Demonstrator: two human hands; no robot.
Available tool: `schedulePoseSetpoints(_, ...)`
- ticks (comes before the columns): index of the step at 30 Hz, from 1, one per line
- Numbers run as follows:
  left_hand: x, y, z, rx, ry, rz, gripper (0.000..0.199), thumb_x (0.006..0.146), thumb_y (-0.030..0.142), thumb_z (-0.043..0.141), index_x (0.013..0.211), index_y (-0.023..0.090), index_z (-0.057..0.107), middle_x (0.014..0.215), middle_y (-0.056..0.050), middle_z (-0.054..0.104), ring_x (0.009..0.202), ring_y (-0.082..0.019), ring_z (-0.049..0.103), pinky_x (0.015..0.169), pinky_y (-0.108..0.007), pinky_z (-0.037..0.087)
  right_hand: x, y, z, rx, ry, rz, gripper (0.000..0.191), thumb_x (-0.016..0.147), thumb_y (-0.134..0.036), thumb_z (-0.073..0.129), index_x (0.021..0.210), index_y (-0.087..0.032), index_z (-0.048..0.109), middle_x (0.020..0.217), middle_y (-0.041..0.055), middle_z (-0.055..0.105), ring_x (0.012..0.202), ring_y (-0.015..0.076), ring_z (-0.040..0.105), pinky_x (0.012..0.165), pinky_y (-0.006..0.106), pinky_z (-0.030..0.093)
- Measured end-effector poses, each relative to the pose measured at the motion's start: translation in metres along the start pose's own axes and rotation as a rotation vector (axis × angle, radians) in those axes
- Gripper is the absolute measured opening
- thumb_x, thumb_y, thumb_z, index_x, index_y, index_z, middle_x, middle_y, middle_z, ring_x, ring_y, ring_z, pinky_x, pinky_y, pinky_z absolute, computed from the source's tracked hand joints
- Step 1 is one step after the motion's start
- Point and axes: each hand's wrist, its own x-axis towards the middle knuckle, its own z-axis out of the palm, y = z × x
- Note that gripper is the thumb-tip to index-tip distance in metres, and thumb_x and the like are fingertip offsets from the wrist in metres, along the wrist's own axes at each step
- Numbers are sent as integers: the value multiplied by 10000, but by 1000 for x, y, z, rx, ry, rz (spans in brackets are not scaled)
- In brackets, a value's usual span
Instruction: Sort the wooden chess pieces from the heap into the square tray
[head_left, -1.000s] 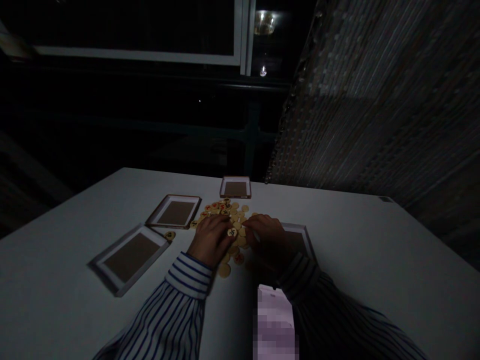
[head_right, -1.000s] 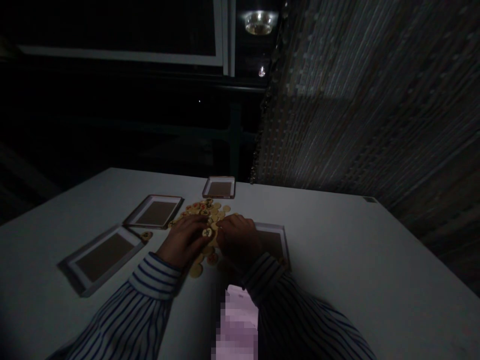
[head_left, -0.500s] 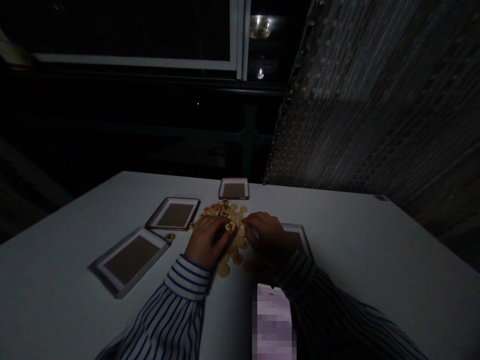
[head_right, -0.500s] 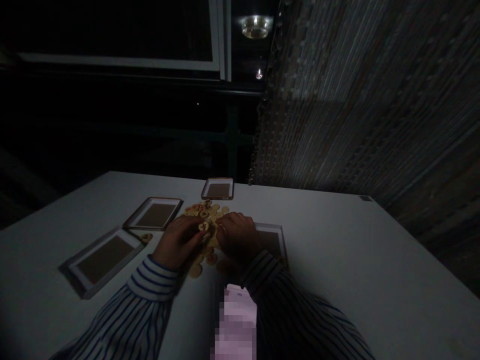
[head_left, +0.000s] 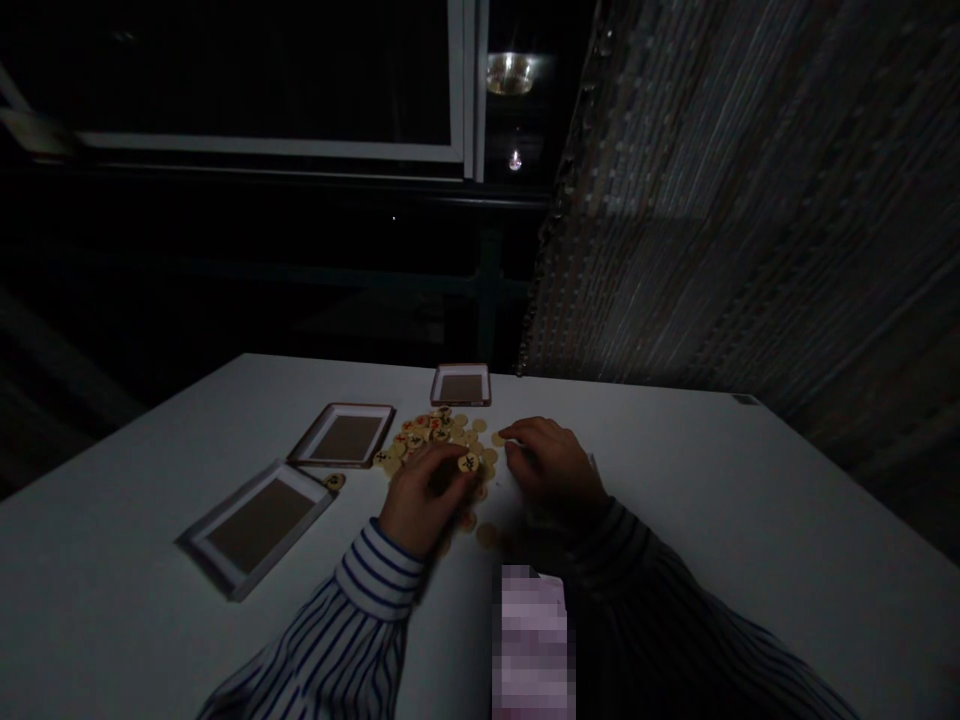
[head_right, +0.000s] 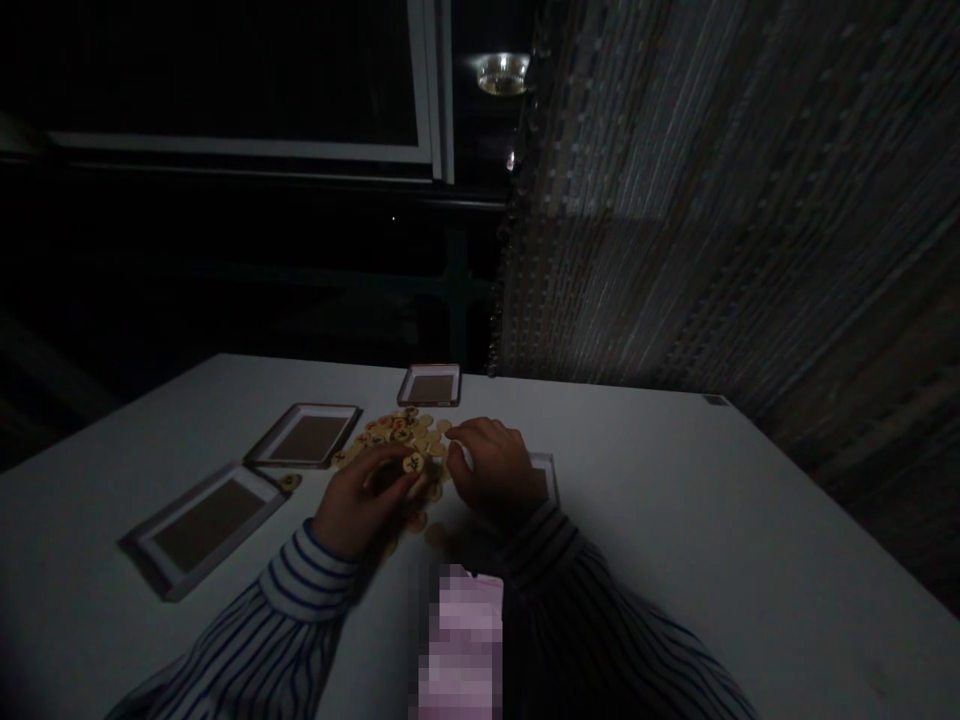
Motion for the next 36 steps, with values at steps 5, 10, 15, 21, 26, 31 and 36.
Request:
schedulePoseSetpoints(5,-1,10,6,-66,-12,-29,213,720,288,568,913,197,568,920,-40,617,880,-166,566,801,-314,447,-10,8,-13,-3,42,16,196,772,-182,463,905,-176,606,921,47,618,878,170,527,800,309,382)
schedulePoseSetpoints(10,-1,23,11,-94,-3,-43,207,717,272,568,905,184,578,911,-41,624,873,-164,571,804,-308,446,-20,17,-23,-17,54,15,204,769,-159,456,906,-164,607,913,52,621,874,170,532,799,318,392)
schedulePoseSetpoints(15,0,34,17,-130,-12,-73,212,716,265,561,909,181,587,905,-40,630,879,-166,573,808,-308,445,-31,28,-26,-12,77,2,194,764,-161,462,893,-158,607,896,60,624,859,173,540,780,324,413)
schedulePoseSetpoints(21,2,40,30,-235,-28,-109,226,702,241,562,917,178,596,902,-37,627,823,-150,578,772,-292,460,-46,38,-27,5,129,-11,190,762,-149,460,883,-153,606,872,67,632,830,173,555,752,331,436)
schedulePoseSetpoints(26,6,44,41,-315,-44,-129,232,697,229,566,921,179,602,912,-44,623,854,-160,567,799,-304,441,-54,44,-24,16,201,-11,175,756,-146,459,857,-146,602,825,73,641,794,176,569,708,327,458)
schedulePoseSetpoints(31,13,47,51,-357,-64,-133,227,692,216,568,913,184,603,880,-34,614,816,-149,560,775,-283,433,-58,48,-22,10,220,-5,166,773,-162,447,841,-153,599,802,65,647,767,170,574,683,315,465)
schedulePoseSetpoints(36,18,50,58,-429,-103,-190,236,682,212,573,911,163,602,679,9,554,644,-106,522,630,-220,428,-60,52,-20,-10,258,-18,161,776,-174,448,825,-154,600,780,65,652,744,170,580,658,304,469)
